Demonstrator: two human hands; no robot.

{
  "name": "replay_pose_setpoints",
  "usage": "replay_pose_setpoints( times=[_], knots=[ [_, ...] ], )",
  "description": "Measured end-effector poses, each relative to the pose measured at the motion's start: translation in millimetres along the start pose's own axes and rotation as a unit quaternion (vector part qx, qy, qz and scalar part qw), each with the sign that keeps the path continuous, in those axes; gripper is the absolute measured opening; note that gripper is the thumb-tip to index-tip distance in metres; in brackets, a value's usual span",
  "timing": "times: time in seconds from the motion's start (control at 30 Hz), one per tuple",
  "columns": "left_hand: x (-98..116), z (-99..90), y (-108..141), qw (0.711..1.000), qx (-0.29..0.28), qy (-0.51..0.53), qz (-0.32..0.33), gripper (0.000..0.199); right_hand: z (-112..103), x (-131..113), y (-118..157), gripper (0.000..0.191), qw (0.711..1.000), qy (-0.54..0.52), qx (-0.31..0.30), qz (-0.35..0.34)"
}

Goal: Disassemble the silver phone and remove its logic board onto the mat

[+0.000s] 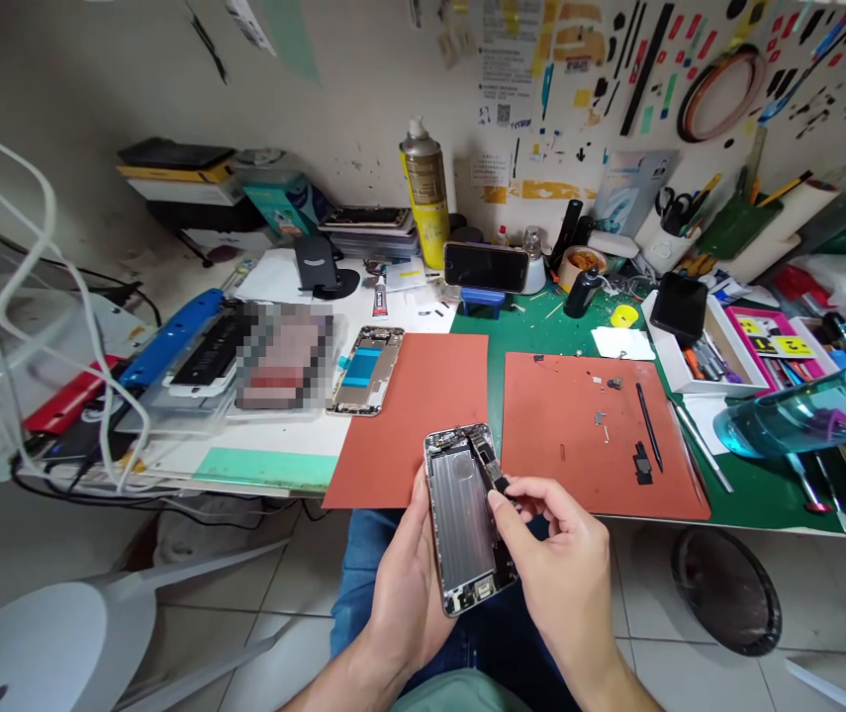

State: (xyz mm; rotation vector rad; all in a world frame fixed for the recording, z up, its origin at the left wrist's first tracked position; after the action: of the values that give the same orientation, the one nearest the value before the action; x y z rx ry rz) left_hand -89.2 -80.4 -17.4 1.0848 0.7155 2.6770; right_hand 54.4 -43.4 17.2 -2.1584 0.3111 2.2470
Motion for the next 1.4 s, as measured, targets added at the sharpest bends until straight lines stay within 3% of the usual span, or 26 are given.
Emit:
replay_pose_setpoints(
  times=[0.17,0.33,0.77,1.4],
  knots=[
    [-5.0,4.6,0.8,1.0,-0.013,0.008,-0.023,0.066,-2.0,-7.6,7.5,0.028,0.997,0.053,-0.005,-0.064],
    [-1.6,1.3,0.0,1.0,0.005,0.017,0.013,0.061,3.6,-18.4,14.8,0.018,0.985,0.089,0.001,-0.146],
    [-1.7,-3.6,-0.6,0.999,0.015,0.029,0.038,0.051,16.3,-33.0,33.8,0.003,0.942,0.143,-0.004,-0.302],
    [-0.3,-4.2,-1.5,0.999,0.004,0.025,0.033,0.058,25.1,-29.7,44.0,0.019,0.908,0.187,-0.019,-0.375]
  ],
)
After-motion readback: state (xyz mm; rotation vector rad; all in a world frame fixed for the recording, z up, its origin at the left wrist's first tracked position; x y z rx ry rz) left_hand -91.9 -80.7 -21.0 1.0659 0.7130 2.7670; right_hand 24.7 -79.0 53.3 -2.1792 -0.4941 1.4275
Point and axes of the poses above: each hand's wrist, its own y-axis away from the middle knuckle, its own z-axis out of the palm, x = y × z, the point moved 8 cm from there along -y, towards the middle knuckle, and after that the axes turned 15 degrees about -y, right-handed, at the moved point
